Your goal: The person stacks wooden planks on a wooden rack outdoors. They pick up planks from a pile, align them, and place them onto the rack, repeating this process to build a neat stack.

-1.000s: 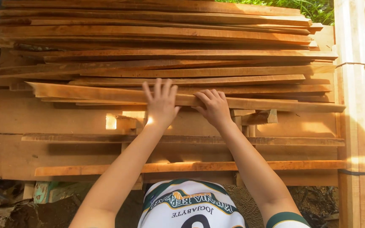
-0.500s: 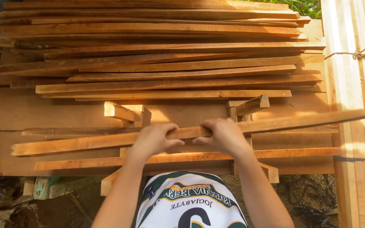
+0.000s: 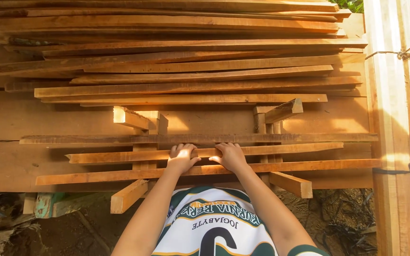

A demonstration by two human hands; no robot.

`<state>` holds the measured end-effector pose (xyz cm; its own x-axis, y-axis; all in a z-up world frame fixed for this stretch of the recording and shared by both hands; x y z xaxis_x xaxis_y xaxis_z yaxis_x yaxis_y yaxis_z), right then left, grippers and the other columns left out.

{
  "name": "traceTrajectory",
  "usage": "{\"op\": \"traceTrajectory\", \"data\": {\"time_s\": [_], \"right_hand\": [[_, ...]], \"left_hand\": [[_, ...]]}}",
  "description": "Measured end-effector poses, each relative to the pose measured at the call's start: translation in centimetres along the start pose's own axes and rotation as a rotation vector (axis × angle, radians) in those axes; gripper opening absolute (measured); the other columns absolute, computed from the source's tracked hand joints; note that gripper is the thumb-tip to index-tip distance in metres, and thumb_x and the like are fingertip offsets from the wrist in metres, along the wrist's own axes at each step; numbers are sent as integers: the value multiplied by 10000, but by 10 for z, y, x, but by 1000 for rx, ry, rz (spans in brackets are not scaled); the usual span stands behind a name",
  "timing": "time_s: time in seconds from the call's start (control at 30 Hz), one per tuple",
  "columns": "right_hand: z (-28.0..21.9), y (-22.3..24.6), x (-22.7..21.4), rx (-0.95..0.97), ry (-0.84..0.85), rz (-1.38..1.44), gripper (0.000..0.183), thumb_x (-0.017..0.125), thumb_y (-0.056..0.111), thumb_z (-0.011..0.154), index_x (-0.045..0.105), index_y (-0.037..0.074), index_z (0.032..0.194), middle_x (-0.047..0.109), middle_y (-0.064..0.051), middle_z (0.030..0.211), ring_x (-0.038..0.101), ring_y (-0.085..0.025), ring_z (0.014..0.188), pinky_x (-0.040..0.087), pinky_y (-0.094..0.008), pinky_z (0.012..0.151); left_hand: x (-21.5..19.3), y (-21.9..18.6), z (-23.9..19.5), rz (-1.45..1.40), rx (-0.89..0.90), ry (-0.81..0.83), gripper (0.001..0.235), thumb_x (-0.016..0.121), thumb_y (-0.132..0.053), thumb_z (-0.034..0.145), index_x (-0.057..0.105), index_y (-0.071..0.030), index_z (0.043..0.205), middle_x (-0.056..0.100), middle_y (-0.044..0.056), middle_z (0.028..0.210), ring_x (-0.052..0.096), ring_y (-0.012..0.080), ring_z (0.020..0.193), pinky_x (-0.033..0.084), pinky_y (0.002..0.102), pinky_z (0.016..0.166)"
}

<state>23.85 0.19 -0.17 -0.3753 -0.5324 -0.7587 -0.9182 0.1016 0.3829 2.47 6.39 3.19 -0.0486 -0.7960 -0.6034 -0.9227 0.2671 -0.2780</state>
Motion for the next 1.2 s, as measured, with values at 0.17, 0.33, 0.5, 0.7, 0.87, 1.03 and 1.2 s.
{"op": "traceTrajectory", "data": {"time_s": [0.17, 0.33, 0.5, 0.7, 0.87, 1.03, 1.2], "right_hand": [[2, 13, -14, -7, -66, -43, 618, 589, 678, 895, 627, 250, 1338, 642, 33, 1300, 604, -209, 1216, 422, -388, 1033], [15, 15, -12, -13, -71, -43, 661, 472, 763, 918, 638, 263, 1316, 701, 11, 1203, 646, -231, 1167, 428, -424, 1023], [11, -1, 21, 58, 153, 40, 537, 572, 638, 897, 659, 285, 1293, 711, -13, 1224, 662, -277, 1194, 513, -434, 1008], [-4, 13, 7, 126, 296, 33, 609, 518, 716, 881, 668, 266, 1262, 723, -93, 1209, 670, -325, 1196, 523, -436, 1016], [4, 14, 4, 124, 312, -52, 682, 470, 790, 845, 677, 262, 1225, 733, -116, 1176, 679, -333, 1185, 536, -432, 988], [-8, 16, -15, 156, 307, -107, 815, 429, 886, 778, 746, 219, 1124, 757, -131, 1117, 707, -346, 1140, 555, -426, 947], [-13, 13, -9, 145, 211, -95, 793, 468, 895, 759, 762, 217, 1046, 771, -96, 1029, 730, -330, 1065, 573, -413, 902]], "left_hand": [[7, 2, 15, 15, -22, -45, 474, 577, -541, 983, 456, -354, 1401, 442, -111, 1495, 289, 158, 1481, 108, 493, 1273], [-5, 11, 13, -10, -36, -44, 490, 564, -521, 1006, 448, -319, 1438, 511, -101, 1452, 380, 144, 1454, 120, 450, 1283], [19, 18, 0, 9, 44, 3, 604, 566, -664, 937, 482, -308, 1418, 589, -68, 1360, 485, 132, 1376, 269, 383, 1226], [46, 19, -12, 12, 113, -181, 635, 671, -613, 877, 526, -240, 1370, 659, -10, 1240, 568, 198, 1276, 331, 428, 1171], [57, 24, 4, 42, 70, -157, 674, 659, -673, 853, 529, -266, 1375, 639, -35, 1254, 550, 180, 1286, 316, 443, 1197], [66, 21, 1, 70, 63, -208, 666, 681, -620, 869, 528, -252, 1404, 630, -28, 1277, 528, 190, 1312, 262, 475, 1219], [67, 21, 1, 70, 56, -234, 690, 702, -610, 852, 529, -246, 1412, 641, -19, 1281, 541, 201, 1301, 258, 510, 1211]]}}
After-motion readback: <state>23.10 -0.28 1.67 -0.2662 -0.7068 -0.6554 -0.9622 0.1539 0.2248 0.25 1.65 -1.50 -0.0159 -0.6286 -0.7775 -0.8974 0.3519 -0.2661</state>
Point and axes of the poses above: each hand's wrist, its own z-axis towards the middle knuckle, its own x-axis out of the palm, y = z × x, the point moved 3 cm from there along z, towards the middle knuckle
